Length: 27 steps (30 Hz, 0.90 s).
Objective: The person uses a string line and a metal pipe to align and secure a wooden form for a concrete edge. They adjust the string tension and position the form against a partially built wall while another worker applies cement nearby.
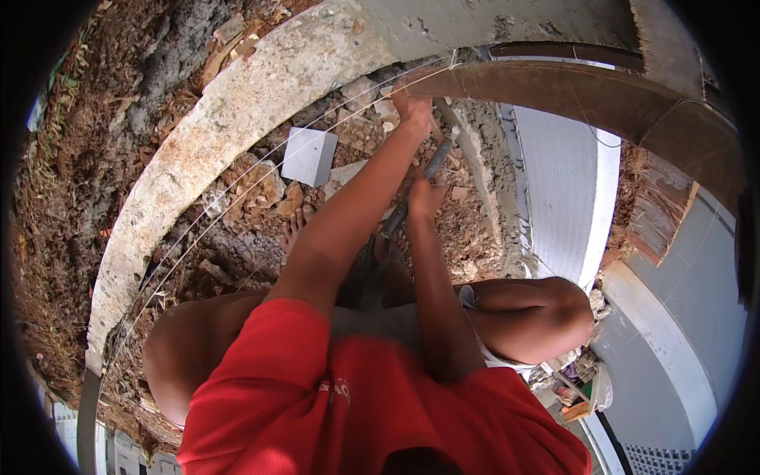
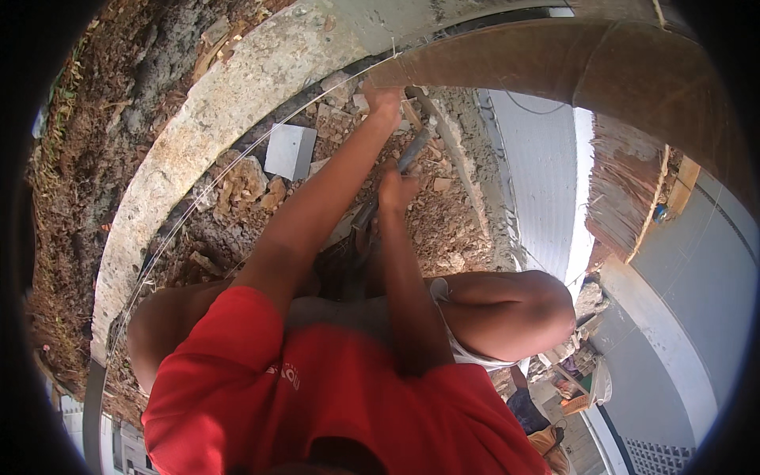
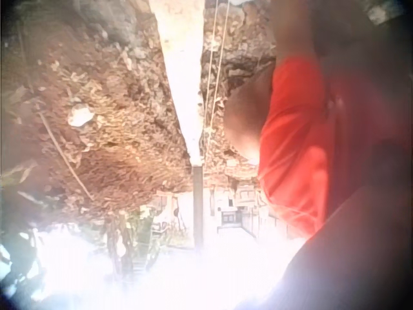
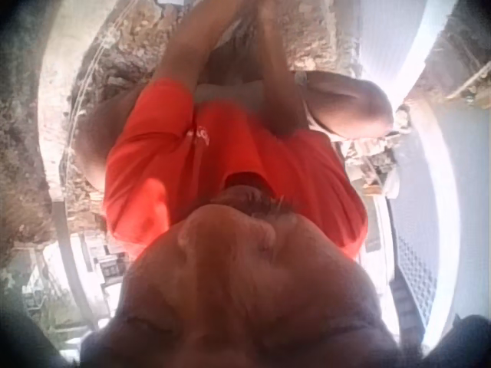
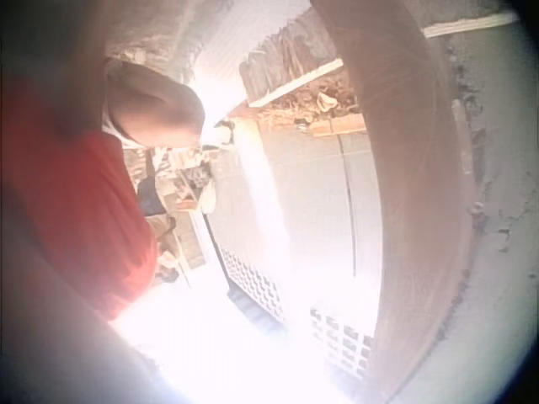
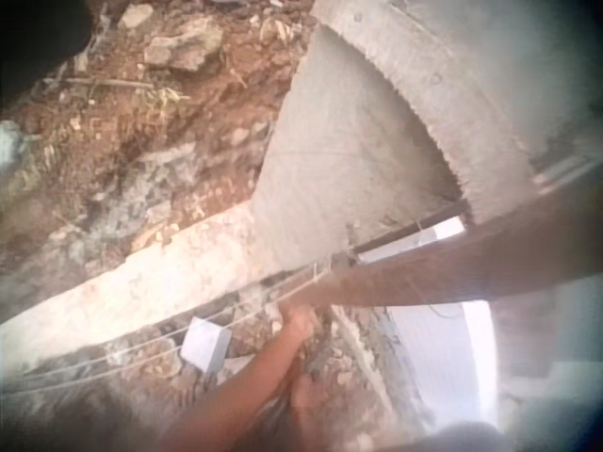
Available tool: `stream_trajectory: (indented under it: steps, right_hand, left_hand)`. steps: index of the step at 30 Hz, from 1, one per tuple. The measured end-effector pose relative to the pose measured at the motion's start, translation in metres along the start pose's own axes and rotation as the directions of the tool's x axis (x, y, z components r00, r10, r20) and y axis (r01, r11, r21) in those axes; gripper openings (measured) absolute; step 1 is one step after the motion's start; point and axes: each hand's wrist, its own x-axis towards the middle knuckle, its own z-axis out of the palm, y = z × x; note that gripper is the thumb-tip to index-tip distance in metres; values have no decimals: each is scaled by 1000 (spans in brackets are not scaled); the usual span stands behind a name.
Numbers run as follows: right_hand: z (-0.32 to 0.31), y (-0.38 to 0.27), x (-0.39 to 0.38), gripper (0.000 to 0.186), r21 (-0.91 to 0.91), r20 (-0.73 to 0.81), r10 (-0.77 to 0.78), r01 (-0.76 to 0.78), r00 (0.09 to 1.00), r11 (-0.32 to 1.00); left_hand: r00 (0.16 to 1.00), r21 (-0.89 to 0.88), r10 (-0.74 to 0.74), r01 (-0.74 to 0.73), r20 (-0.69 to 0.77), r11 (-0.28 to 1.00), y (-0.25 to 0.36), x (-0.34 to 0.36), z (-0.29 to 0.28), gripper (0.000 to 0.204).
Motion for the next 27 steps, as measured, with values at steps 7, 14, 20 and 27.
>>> stream_trajectory:
  steps: [7,14,20,27]
  right_hand:
    - [14,64,-5,46,-385,122,-120,158,985,909]
    - [17,75,-17,45,-489,228,-77,182,971,853]
    - [14,69,-21,45,-529,297,-44,203,954,824]
    - [2,52,-27,45,-570,351,42,178,936,802]
  left_hand:
    - [993,497,-34,-25,109,867,-24,-52,-35,13]
    - [884,885,-192,-361,425,296,-18,-107,-53,21]
    - [555,677,-677,-727,483,-114,-7,-145,-30,28]
    - [-70,203,-996,-978,-58,56,38,-244,61,37]
